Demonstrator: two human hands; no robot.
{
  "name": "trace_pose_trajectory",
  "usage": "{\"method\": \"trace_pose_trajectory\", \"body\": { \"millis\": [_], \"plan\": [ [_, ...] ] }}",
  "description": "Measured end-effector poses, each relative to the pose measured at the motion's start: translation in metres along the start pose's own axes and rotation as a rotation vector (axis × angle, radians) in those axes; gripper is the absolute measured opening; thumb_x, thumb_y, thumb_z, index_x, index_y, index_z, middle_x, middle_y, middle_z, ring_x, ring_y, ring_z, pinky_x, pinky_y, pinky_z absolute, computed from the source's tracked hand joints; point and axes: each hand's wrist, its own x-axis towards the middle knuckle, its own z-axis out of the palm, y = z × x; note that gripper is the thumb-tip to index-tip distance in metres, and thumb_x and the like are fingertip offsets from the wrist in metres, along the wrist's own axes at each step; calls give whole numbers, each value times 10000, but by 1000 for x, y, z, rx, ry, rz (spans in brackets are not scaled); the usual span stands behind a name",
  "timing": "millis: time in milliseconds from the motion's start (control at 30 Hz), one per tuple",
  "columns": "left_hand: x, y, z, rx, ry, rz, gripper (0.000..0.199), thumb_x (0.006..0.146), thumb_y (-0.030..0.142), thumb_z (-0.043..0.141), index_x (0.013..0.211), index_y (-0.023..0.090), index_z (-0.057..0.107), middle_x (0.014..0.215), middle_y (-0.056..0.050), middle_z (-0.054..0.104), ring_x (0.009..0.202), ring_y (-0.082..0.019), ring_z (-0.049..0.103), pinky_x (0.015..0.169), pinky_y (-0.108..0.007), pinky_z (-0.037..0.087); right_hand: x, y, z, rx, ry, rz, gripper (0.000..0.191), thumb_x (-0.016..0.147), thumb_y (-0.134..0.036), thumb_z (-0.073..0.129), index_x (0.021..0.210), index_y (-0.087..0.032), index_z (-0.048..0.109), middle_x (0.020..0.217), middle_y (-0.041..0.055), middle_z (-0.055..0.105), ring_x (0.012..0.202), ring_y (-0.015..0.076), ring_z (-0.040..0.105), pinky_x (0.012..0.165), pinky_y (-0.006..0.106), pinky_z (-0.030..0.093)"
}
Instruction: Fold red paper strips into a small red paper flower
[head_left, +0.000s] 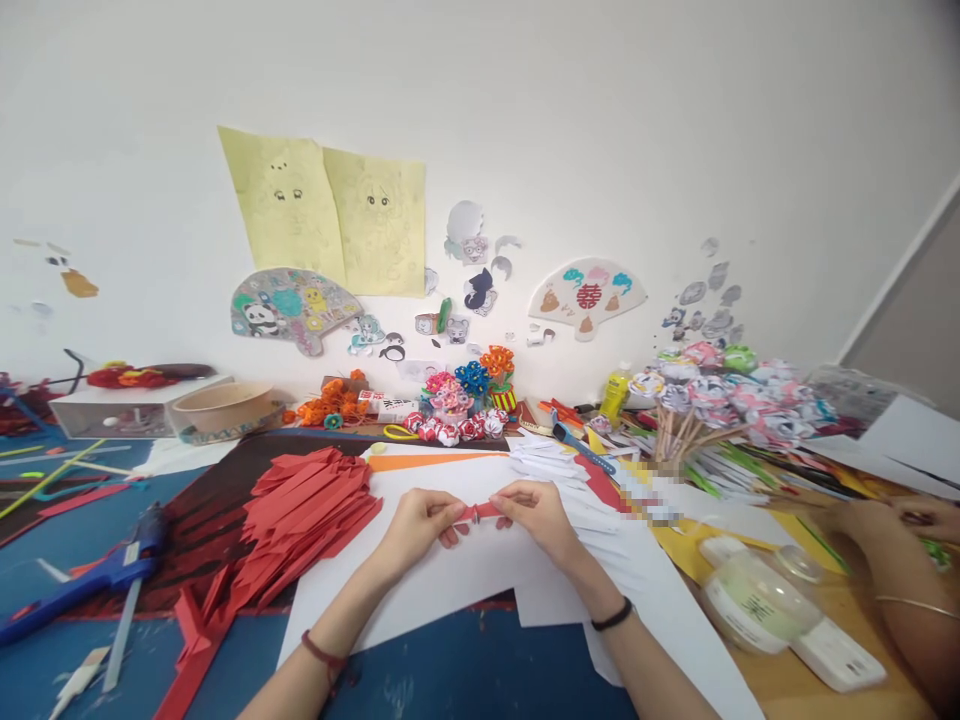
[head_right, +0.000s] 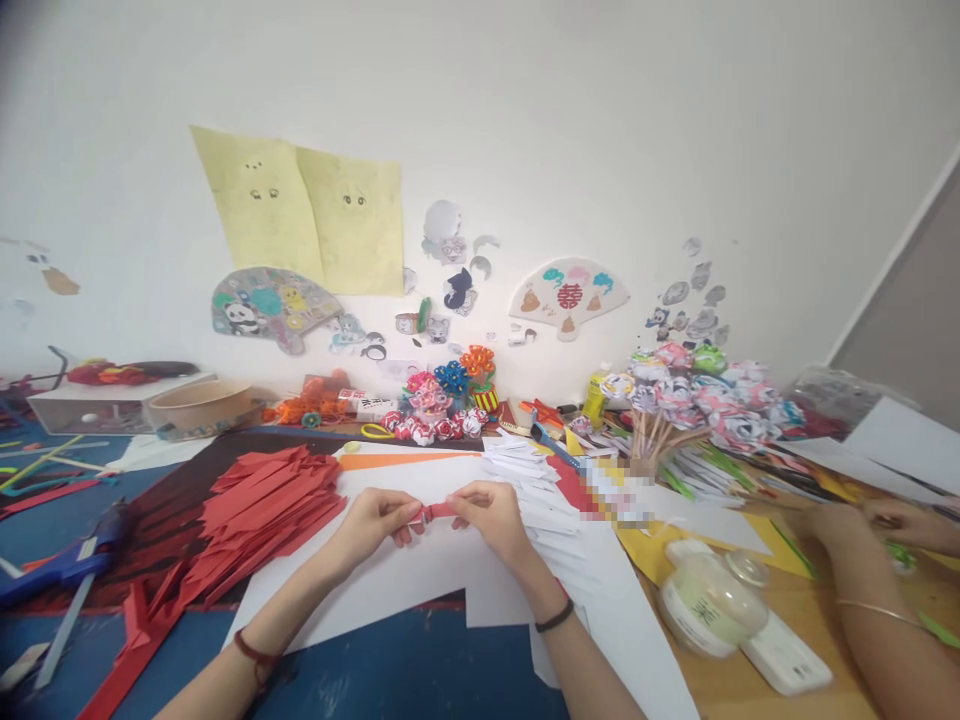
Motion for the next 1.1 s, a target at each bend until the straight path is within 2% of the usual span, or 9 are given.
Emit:
{"method": "trace_pose_trajectory", "body": {
  "millis": [100, 233, 367, 600, 767, 933, 1100],
  "plan": [
    [-2, 4, 4, -104, -15, -33, 523, 749, 611, 625, 718, 92, 682, 639, -76, 675, 472, -106, 547, 484, -224, 447, 0, -1, 0, 28, -14, -4, 378, 740, -508, 722, 726, -131, 695, 578, 37, 662, 538, 159, 622, 569, 275, 490],
    [-5, 7, 7, -276, -33, -53, 501, 735, 589, 661, 763, 89, 666, 682, -68, 674, 501, -88, 535, 502, -209, 441, -1, -6, -1, 127, -105, -27, 336, 787, -473, 697, 879, -150, 701, 776, 51, 697, 704, 168, 648, 700, 292, 514],
    [-5, 4, 10, -328, -19, -66, 504, 730, 585, 671, 781, 83, 659, 697, -70, 671, 510, -82, 533, 513, -203, 431, -3, -7, 1, 138, -160, -70, 299, 746, -415, 758, 891, -161, 696, 864, 56, 692, 834, 186, 645, 796, 303, 506],
    [0, -7, 17, -292, 19, -61, 539, 746, 625, 625, 796, 89, 659, 698, -62, 662, 494, -87, 533, 509, -217, 434, -1, 2, 3, 137, -46, -52, 295, 734, -408, 767, 887, -161, 716, 870, 63, 714, 803, 192, 662, 791, 313, 524],
    [1, -7, 21, -243, -17, -46, 539, 779, 638, 566, 778, 104, 642, 669, -49, 650, 476, -92, 518, 486, -217, 417, 1, 5, 1, 161, 40, -41, 322, 694, -406, 794, 889, -155, 742, 916, 84, 736, 821, 221, 681, 781, 338, 544],
    [-1, -5, 24, -2, 14, 26, 553, 883, 599, 413, 708, 127, 641, 599, -28, 626, 459, -95, 485, 498, -217, 395, 2, 7, 0, 92, 82, -75, 285, 701, -405, 783, 818, -147, 747, 789, 53, 724, 690, 184, 659, 656, 293, 539],
    [-7, -3, 25, 379, 88, 211, 350, 947, 417, 412, 872, 194, 672, 714, -2, 671, 622, -126, 579, 648, -219, 419, 5, 14, 0, 24, 138, -56, 362, 676, -436, 789, 867, -131, 745, 790, 73, 727, 635, 181, 652, 612, 302, 541]
  ]
}}
